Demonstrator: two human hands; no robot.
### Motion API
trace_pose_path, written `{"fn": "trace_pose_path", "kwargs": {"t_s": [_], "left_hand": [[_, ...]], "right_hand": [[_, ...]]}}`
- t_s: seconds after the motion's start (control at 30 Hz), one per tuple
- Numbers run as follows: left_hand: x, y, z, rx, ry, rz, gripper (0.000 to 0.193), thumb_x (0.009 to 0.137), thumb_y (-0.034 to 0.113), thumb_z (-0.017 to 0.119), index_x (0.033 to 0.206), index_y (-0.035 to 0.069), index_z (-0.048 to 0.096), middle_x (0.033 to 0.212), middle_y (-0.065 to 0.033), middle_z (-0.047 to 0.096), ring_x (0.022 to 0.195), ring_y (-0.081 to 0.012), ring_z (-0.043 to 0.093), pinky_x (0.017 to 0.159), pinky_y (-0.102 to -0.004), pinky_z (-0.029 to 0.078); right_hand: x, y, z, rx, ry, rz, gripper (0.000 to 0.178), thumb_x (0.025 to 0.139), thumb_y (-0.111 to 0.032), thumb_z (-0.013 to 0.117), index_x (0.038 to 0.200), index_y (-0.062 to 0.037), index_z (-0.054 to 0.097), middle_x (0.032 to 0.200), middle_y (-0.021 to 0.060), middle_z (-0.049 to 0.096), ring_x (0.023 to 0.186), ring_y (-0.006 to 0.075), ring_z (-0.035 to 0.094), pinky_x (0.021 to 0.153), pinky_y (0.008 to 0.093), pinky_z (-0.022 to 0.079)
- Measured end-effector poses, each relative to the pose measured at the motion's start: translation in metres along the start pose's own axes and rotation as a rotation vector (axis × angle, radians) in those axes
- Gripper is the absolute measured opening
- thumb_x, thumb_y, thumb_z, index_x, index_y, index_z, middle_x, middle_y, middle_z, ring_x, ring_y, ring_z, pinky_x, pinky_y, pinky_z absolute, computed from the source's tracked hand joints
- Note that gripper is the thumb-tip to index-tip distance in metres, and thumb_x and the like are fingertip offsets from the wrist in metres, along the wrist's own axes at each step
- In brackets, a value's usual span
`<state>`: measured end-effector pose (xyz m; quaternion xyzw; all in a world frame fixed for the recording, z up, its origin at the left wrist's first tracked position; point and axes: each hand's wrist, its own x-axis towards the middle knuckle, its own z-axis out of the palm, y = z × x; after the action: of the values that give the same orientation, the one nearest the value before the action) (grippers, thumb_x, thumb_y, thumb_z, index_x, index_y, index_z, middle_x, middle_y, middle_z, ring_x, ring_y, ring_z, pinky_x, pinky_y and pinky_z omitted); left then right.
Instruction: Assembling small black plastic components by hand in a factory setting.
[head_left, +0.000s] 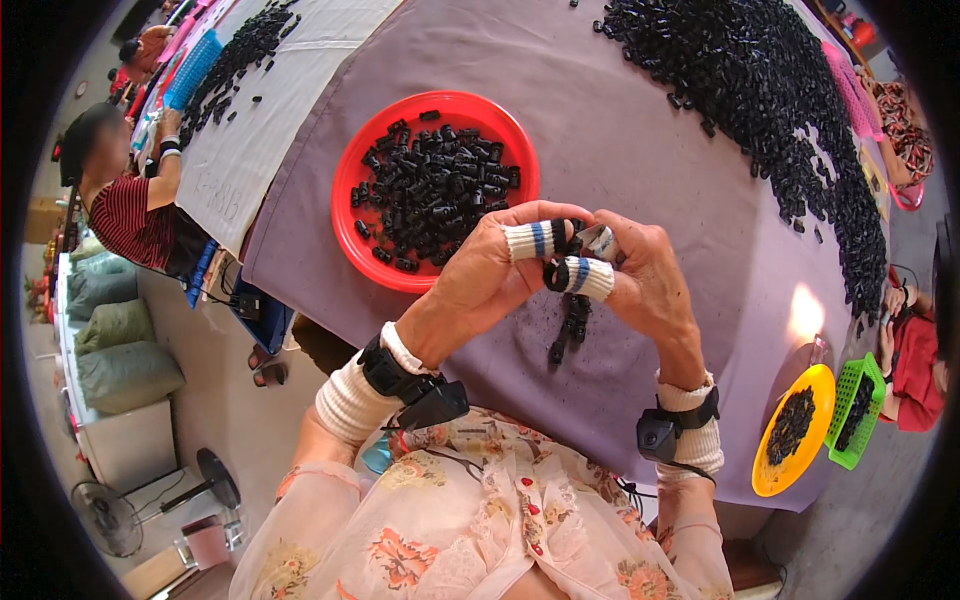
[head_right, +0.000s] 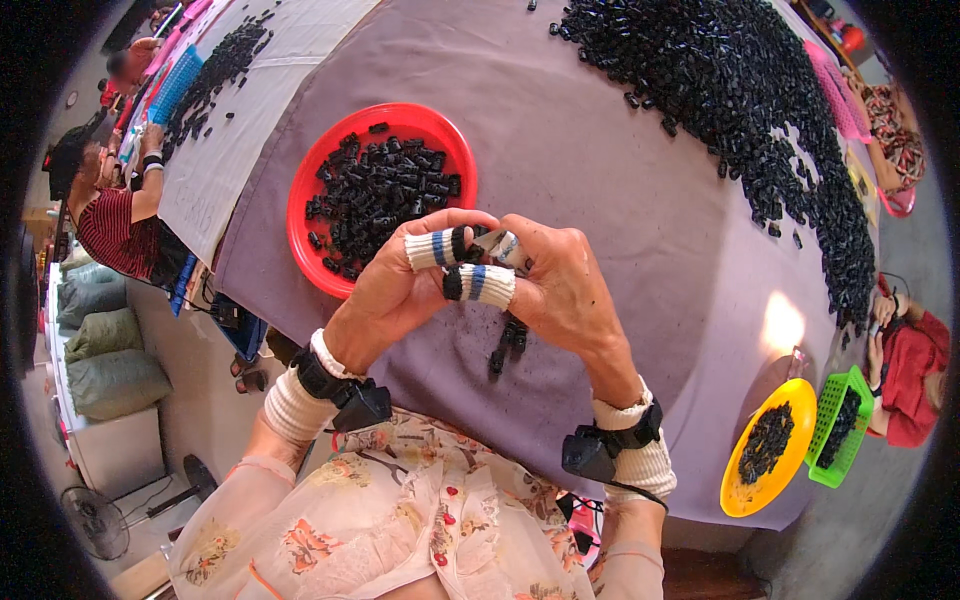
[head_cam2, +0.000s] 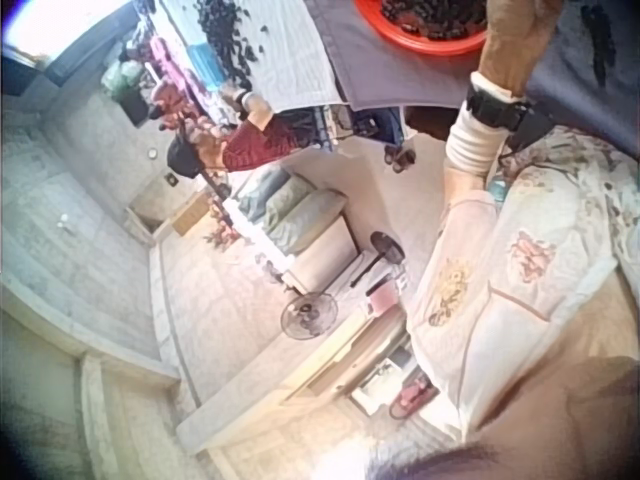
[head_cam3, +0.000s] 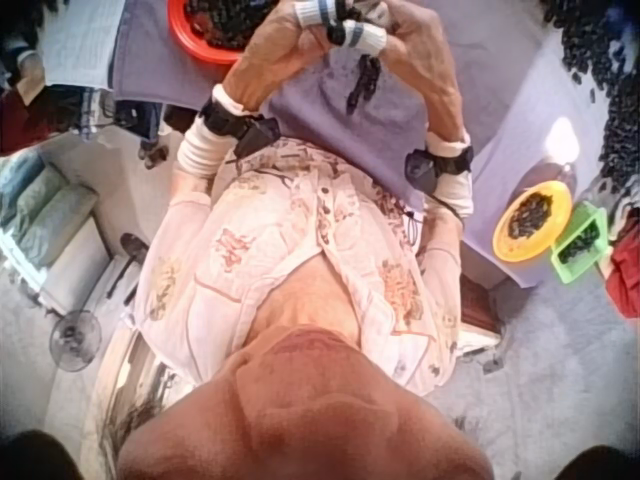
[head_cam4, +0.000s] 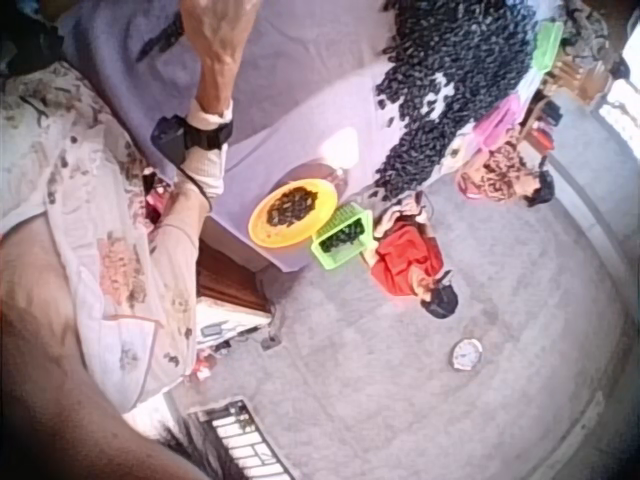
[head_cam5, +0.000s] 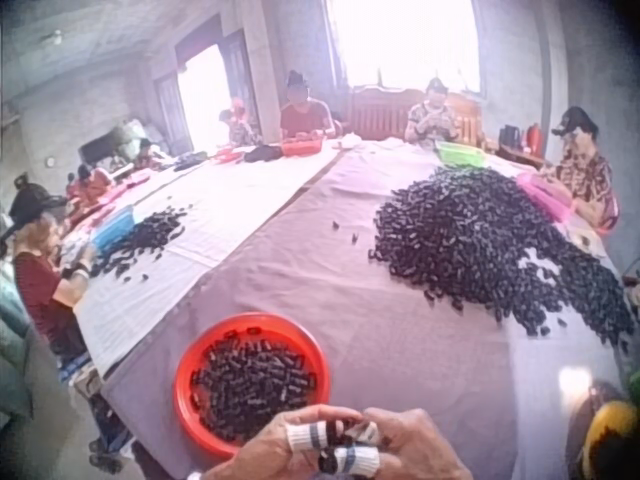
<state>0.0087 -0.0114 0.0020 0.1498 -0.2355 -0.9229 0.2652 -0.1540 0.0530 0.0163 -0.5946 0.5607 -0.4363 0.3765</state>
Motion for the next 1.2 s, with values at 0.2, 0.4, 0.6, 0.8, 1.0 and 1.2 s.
{"fn": "trace_pose_path", "kwargs": {"t_s": [0.2,0.4,0.6,0.8,1.0,1.2], "left_hand": [[0.001,-0.002,0.0,0.039,0.054,-0.004,0.025,0.087,0.01,0.053,0.11,-0.001,0.055,0.094,-0.0083,0.062,0.085,-0.0145,0.061,0.077,-0.0289,0.051],[0.001,0.006,-0.009,0.024,-0.035,-0.079,0.03,0.083,0.013,0.06,0.109,0.0,0.053,0.088,-0.0077,0.062,0.077,-0.0154,0.062,0.068,-0.032,0.053],[0.003,0.007,-0.011,0.015,-0.021,-0.151,0.026,0.084,0.011,0.058,0.107,0.001,0.051,0.09,-0.0088,0.061,0.075,-0.0169,0.061,0.065,-0.0321,0.052],[0.0,0.008,-0.009,0.01,0.015,-0.143,0.02,0.087,0.008,0.052,0.106,0.001,0.052,0.088,-0.0086,0.061,0.074,-0.0173,0.061,0.066,-0.0323,0.053],[-0.002,0.003,-0.01,-0.061,0.018,-0.102,0.02,0.089,0.01,0.05,0.106,0.001,0.053,0.088,-0.0083,0.06,0.075,-0.0173,0.061,0.071,-0.0338,0.053],[-0.002,-0.007,-0.004,-0.023,0.065,0.116,0.024,0.088,0.012,0.054,0.108,0.0,0.054,0.093,-0.0088,0.061,0.075,-0.0157,0.061,0.074,-0.0333,0.053]], "right_hand": [[0.0,-0.006,-0.005,-0.094,-0.035,0.024,0.031,0.068,-0.024,0.073,0.078,0.0002,0.056,0.054,0.0063,0.049,0.049,0.0128,0.045,0.047,0.0283,0.039],[-0.001,-0.013,-0.022,-0.043,-0.001,-0.026,0.022,0.069,0.0,0.062,0.091,-0.0033,0.06,0.064,0.0035,0.06,0.056,0.01,0.055,0.054,0.0247,0.044],[0.002,-0.002,-0.016,0.051,-0.081,-0.219,0.029,0.071,0.004,0.061,0.099,-0.0046,0.061,0.079,0.0056,0.066,0.066,0.011,0.061,0.063,0.0239,0.048],[0.001,-0.003,-0.011,0.083,-0.031,-0.213,0.027,0.071,0.004,0.061,0.097,-0.0042,0.061,0.082,0.006,0.066,0.069,0.0129,0.062,0.065,0.0244,0.048],[0.001,0.003,-0.006,0.071,0.002,-0.255,0.023,0.072,0.002,0.061,0.094,-0.0036,0.06,0.076,0.0056,0.064,0.065,0.0111,0.059,0.062,0.0233,0.047],[0.001,0.001,0.004,0.125,0.143,-0.084,0.02,0.073,0.001,0.061,0.092,-0.003,0.057,0.065,0.0033,0.059,0.059,0.0062,0.053,0.055,0.0212,0.044]]}}
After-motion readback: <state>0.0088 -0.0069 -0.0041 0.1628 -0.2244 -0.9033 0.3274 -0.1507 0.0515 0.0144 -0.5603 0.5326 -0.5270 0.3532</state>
